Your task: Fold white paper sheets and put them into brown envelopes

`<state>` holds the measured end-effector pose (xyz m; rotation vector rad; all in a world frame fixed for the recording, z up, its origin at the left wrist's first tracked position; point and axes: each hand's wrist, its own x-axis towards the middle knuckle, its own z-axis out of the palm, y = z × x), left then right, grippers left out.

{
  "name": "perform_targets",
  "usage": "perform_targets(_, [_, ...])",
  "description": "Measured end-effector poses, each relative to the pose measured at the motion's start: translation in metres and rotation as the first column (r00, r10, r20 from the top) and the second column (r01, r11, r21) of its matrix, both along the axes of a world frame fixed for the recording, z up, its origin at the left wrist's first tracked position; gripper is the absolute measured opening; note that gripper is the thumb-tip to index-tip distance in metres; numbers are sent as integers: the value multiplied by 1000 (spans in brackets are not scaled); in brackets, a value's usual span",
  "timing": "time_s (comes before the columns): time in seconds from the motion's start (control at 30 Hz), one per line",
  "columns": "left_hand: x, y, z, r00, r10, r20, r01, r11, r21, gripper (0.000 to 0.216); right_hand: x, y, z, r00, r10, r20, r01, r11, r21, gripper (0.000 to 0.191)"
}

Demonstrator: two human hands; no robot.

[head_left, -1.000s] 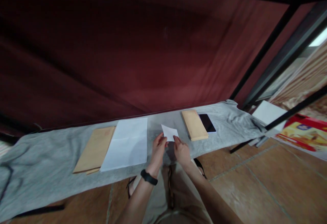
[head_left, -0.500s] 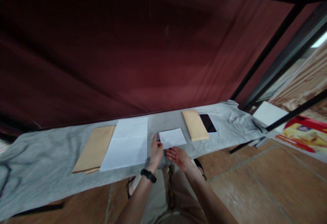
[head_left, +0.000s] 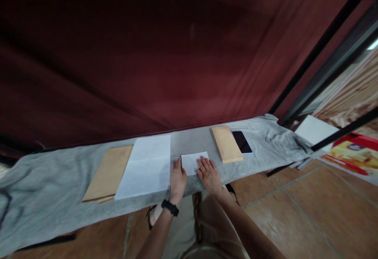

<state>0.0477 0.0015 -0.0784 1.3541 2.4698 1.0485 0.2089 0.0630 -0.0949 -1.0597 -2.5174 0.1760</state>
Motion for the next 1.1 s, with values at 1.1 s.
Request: perform_targets(1.1, [16,11,-25,865,-322,-384,241,939,-245,57,-20,19,-16,1000,22,8,-22,999,28,50])
